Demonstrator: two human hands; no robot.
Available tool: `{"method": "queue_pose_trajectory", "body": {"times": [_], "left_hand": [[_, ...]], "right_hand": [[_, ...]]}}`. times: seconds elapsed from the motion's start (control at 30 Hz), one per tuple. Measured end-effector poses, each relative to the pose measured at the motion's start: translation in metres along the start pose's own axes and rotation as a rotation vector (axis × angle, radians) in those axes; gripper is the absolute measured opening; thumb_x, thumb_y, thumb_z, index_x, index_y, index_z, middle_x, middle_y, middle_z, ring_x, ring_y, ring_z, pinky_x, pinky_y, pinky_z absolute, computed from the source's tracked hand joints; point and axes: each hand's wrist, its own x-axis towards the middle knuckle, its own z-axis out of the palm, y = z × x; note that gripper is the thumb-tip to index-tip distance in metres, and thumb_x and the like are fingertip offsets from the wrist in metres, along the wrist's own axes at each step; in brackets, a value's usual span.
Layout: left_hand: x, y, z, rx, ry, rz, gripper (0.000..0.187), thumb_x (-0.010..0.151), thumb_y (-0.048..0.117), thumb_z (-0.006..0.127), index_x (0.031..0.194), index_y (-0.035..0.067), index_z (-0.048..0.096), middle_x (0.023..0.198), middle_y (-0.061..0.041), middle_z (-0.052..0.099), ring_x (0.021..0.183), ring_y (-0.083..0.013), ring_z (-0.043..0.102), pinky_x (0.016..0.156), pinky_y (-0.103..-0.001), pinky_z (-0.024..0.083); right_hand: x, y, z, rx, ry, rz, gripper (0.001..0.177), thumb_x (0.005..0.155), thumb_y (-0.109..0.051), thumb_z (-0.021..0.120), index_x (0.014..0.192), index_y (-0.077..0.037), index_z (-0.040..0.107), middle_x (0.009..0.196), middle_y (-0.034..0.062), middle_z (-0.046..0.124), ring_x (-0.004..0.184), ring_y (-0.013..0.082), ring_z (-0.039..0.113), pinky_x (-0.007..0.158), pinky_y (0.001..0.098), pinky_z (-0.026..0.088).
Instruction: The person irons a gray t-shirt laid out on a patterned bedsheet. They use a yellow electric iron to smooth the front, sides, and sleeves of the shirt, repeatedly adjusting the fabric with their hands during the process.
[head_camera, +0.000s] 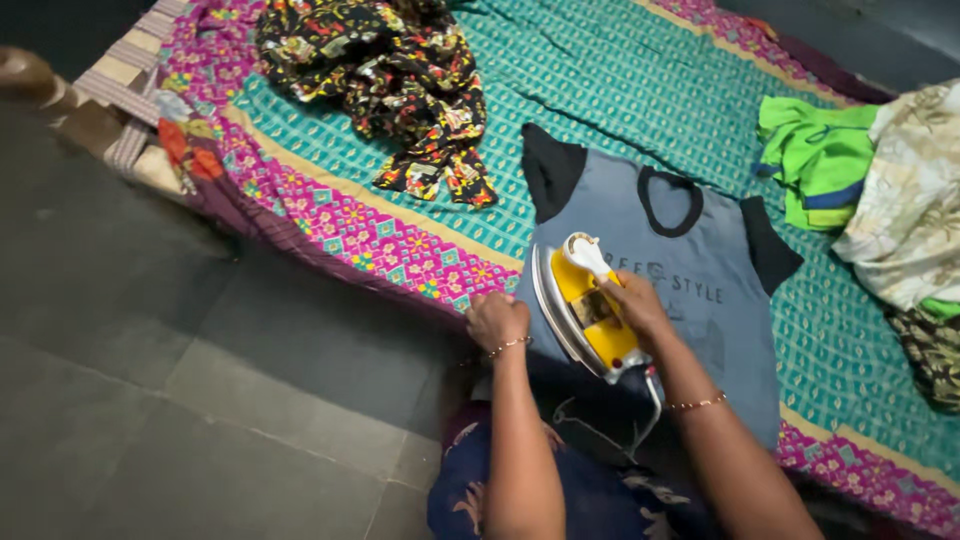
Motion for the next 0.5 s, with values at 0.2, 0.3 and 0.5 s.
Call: {"method": "queue_pose_trajectory", "body": {"times": [0.2,0.3,0.5], "left_hand": [[-0.001,0.006,-0.011,0.006,-0.047,-0.037,0.016,0.08,0.026,0.07,0.091,0.02,0.08,0.119,-0.012,0.066,0.119,-0.0357,0.057,0.101,-0.049,0.046],[-0.001,0.007,-0.011,0.006,-0.043,-0.032,0.016,0.081,0.025,0.07,0.09,0.02,0.081,0.121,-0.013,0.066,0.12,-0.0351,0.057,0.102,-0.049,0.046],[0.002,0.007,-0.01,0.012,-0.061,-0.038,0.018,0.076,0.027,0.071,0.09,0.02,0.081,0.12,-0.012,0.066,0.121,-0.0358,0.056,0.101,-0.05,0.045]], "right_hand": [[0.02,-0.034,0.028,0.048,0.022,0.073,0.033,0.101,-0.039,0.053,0.096,-0.008,0.06,0.069,0.0042,0.058,0.051,0.0136,0.051,0.048,0.0285,0.042],[0.019,-0.03,0.026,0.062,-0.028,0.041,0.032,0.102,-0.04,0.052,0.099,-0.008,0.058,0.07,0.0046,0.055,0.054,0.0136,0.05,0.048,0.0287,0.042],[0.006,-0.014,0.018,0.079,-0.064,0.033,0.031,0.103,-0.039,0.053,0.102,-0.007,0.055,0.072,0.0047,0.051,0.056,0.0138,0.048,0.048,0.029,0.042]]}}
